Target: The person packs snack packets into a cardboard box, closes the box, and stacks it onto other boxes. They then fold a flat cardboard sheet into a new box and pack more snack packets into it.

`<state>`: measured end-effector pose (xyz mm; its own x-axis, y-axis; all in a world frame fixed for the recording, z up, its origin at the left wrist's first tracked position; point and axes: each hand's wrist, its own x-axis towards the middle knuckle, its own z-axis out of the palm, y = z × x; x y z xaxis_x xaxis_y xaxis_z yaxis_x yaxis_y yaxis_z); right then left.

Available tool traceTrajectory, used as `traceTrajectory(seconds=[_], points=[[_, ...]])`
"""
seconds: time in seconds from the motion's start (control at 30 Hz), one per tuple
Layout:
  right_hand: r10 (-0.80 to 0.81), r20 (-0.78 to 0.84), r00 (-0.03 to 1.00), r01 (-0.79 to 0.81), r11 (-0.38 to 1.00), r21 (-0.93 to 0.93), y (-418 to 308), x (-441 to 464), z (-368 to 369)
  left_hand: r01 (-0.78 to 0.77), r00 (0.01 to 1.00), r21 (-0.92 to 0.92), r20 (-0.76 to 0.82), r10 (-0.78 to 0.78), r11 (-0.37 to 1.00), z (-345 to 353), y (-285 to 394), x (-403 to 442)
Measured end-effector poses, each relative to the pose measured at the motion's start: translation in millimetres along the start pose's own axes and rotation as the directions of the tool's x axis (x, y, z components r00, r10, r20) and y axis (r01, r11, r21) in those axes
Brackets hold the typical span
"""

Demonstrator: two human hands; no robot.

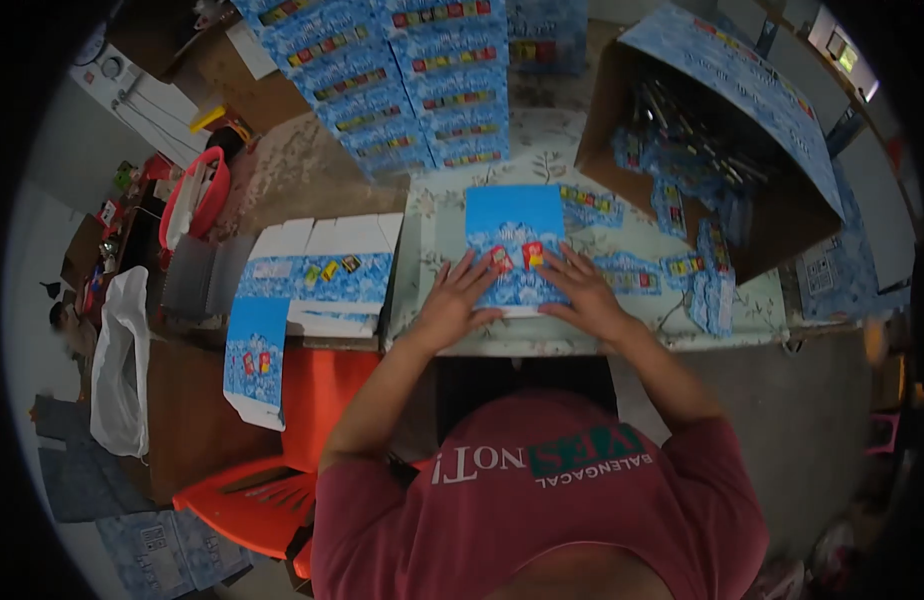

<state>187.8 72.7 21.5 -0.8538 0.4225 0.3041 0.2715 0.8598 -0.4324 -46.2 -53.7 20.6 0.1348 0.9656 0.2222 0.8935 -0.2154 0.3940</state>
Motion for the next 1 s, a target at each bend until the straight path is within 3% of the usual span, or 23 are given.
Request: traceTrajectory(seconds=[0.07,0.27,0.33,0.4,0.47,0.67,0.8,0.9,1.0], points=[[-0.012,0.008,1.0,0.012,1.0,-0.016,2,-5,9,-0.159,0.986,0.149,-0.035,0.166,0.976,8,-1,-5],[-0.21,-0.191,0.959,0.178,0.969,-0.172,7,0,25,-0.235,0.943,0.266,-0.17,0.286,0.935,17,-10,1],[-0.187,-0.231,0.955,0.163,0.979,-0.119,3,0,23,-0.251,0.928,0.331,-0.186,0.324,0.91,18,-11,3],[-0.161,-0.268,0.95,0.15,0.987,-0.062,1,2,20,-0.194,0.946,0.242,-0.21,0.246,0.951,18,-9,4],[-0.076,-0.24,0.968,0.104,0.989,0.106,0,2,21,-0.206,0.942,0.247,-0.213,0.261,0.947,14,-6,4],[-0.162,-0.314,0.936,0.151,0.987,-0.059,-17,-4,20,-0.19,0.928,0.219,-0.279,0.248,0.957,13,-3,2],[-0.091,-0.358,0.929,0.108,0.994,0.027,-7,2,19,-0.136,0.937,0.038,-0.319,0.141,0.99,9,1,7],[-0.088,-0.302,0.949,0.105,0.994,0.041,-5,2,19,-0.19,0.927,0.134,-0.303,0.223,0.973,7,1,3],[-0.104,-0.341,0.934,0.11,0.994,-0.002,-6,-2,27,-0.197,0.923,0.067,-0.324,0.208,0.978,11,-5,-3]])
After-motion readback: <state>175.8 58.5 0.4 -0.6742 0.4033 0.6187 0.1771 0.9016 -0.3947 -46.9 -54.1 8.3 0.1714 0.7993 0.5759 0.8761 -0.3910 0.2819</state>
